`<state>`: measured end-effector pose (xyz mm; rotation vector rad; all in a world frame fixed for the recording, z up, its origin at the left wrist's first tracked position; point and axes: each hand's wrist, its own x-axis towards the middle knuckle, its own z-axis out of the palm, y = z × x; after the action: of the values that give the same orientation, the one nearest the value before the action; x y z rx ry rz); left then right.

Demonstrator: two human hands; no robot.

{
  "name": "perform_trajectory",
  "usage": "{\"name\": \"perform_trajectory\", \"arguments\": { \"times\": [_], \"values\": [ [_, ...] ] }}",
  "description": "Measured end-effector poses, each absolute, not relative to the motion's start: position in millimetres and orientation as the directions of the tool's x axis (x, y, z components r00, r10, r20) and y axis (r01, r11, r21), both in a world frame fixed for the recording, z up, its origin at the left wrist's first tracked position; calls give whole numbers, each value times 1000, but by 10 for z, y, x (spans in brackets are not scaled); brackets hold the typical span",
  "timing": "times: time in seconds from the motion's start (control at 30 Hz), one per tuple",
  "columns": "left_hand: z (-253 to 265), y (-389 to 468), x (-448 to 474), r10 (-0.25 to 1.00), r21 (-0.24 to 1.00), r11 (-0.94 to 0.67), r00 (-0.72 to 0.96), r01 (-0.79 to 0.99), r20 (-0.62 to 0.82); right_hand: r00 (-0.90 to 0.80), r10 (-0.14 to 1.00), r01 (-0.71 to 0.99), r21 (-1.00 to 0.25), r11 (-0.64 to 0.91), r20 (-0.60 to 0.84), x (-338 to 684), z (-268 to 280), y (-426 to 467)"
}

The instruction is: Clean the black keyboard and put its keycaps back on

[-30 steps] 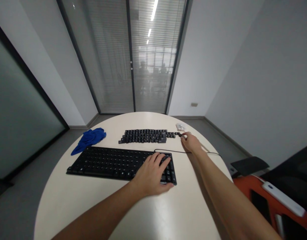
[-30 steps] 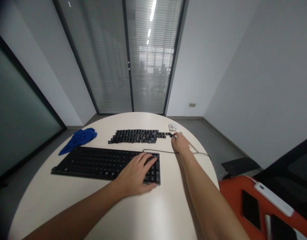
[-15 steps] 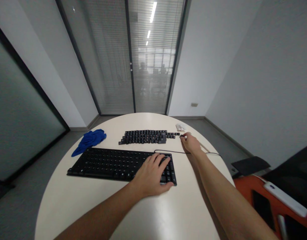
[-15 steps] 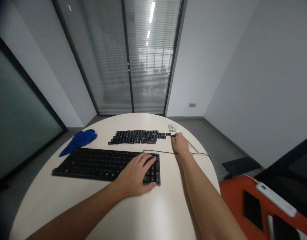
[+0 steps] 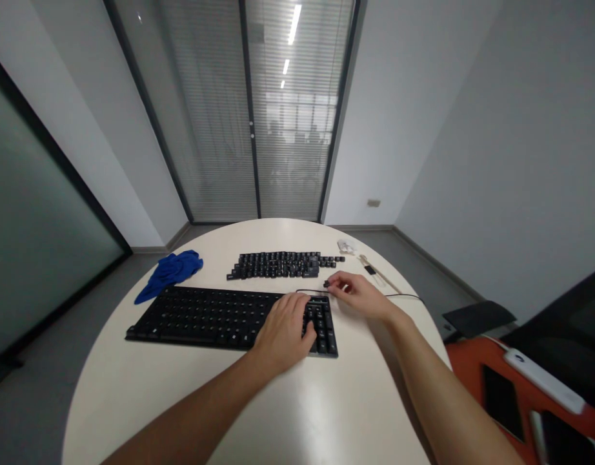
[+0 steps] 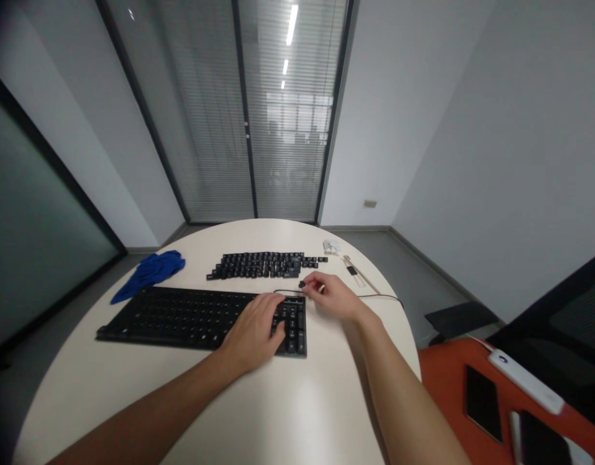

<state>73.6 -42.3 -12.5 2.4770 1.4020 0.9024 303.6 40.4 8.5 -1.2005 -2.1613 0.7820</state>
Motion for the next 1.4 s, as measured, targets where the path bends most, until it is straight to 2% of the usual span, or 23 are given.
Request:
{"name": "perform_trajectory", "arguments": {
  "times": [0.1,0.47,1.0,1.2,1.4],
  "values": [
    [-137,-418,736,820,419,-554,383,720,425,-593,800,512,-726,460,88,2911,177,313],
    [-138,-409,738,801,369,-582,432,724,415,-599,801,591,-674,444,3,2930,153,325],
    [-145,-409,724,799,355,-587,450,728,398,-589,803,714,-411,567,84,2842,218,288],
    [-150,-414,723,801,346,-582,446,736,399,-604,793,687,-454,568,79,2848,216,297],
    [-153,-407,720,801,338,-584,456,738,388,-631,773,579,-627,522,61,2924,133,359]
  ]
}}
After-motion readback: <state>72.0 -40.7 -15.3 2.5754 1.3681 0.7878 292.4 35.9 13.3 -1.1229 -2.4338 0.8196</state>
